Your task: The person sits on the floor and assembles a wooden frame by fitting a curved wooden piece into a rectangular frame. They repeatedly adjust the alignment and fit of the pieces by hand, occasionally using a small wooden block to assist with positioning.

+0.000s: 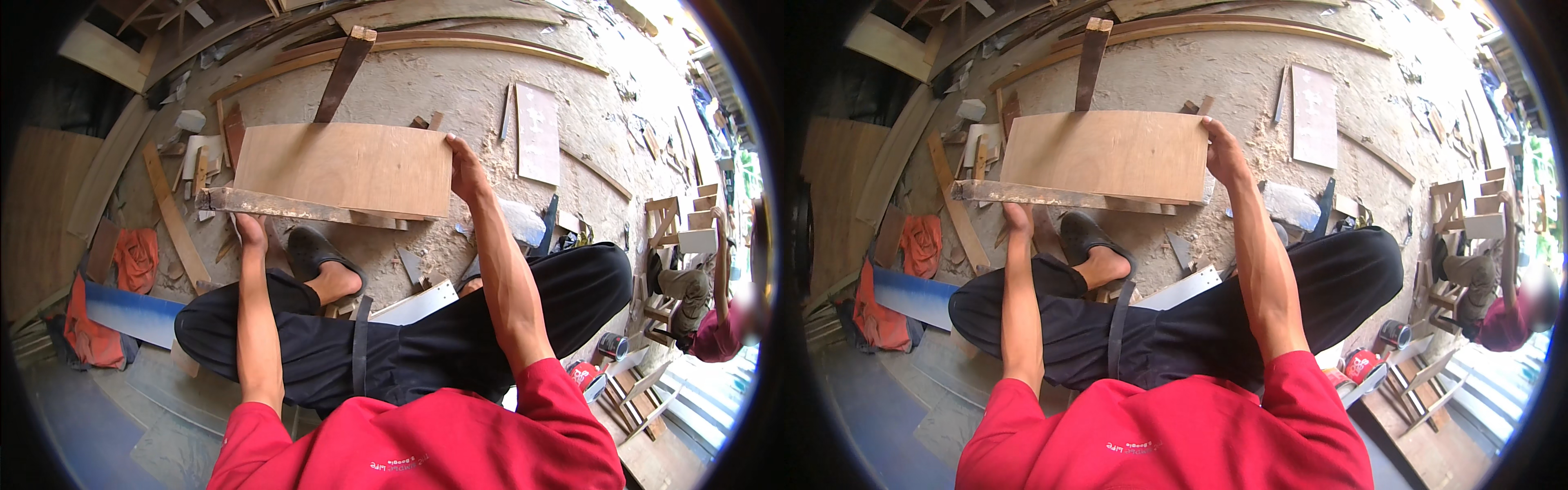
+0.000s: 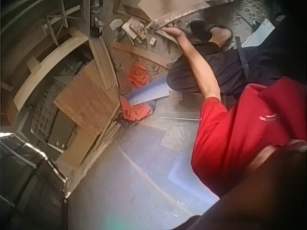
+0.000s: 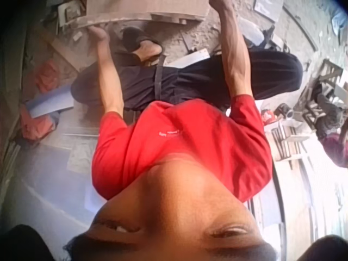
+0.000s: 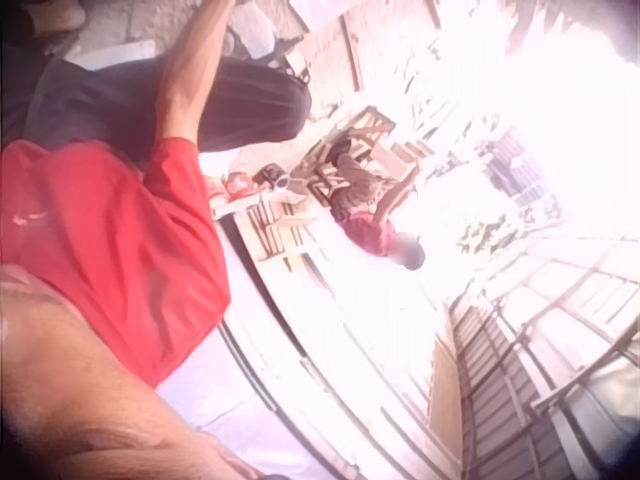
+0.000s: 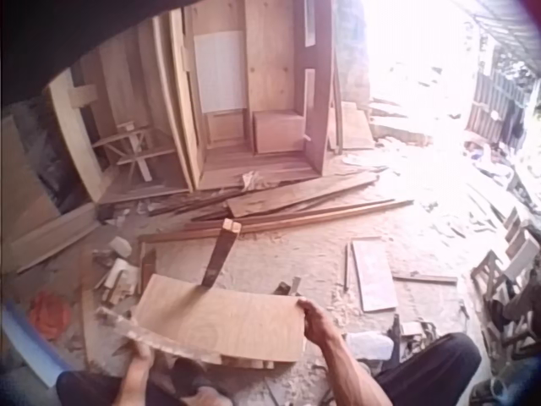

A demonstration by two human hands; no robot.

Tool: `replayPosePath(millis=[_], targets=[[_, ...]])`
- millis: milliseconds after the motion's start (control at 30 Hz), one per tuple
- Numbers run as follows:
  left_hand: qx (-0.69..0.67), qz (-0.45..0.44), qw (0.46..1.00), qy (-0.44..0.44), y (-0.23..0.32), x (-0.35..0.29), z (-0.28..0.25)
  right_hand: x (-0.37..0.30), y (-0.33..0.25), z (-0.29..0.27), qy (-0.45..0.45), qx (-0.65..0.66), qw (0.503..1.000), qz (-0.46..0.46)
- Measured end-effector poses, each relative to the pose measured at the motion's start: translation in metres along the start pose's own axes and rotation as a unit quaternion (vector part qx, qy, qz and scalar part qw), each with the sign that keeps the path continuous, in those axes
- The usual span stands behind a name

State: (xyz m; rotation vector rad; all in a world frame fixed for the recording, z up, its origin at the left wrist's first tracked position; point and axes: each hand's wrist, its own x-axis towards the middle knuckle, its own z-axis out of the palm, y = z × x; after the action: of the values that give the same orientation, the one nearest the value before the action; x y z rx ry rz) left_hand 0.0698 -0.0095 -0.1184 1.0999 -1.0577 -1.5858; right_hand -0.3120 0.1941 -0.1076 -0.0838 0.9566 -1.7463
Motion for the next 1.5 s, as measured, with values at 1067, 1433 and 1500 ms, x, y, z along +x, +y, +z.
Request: replayPosePath(millis=[1067, 1433, 1500], targets=[[0.028, -0.002, 0.999, -0.038, -0.009, 0.011, -0.018, -0.002, -0.001, 0.004, 0.011, -0.012, 1.000, -0.001], [-0.011, 0.030, 0.999, -0.014, -0.003, 0.003, -0.005, 0.000, -0.001, -0.001, 0.001, -0.009, 1.000, -0.006], [-0.006, 0.026, 0.999, -0.021, -0.003, 0.002, -0.007, -0.001, 0.000, 0.002, -0.011, -0.001, 1.000, -0.003]])
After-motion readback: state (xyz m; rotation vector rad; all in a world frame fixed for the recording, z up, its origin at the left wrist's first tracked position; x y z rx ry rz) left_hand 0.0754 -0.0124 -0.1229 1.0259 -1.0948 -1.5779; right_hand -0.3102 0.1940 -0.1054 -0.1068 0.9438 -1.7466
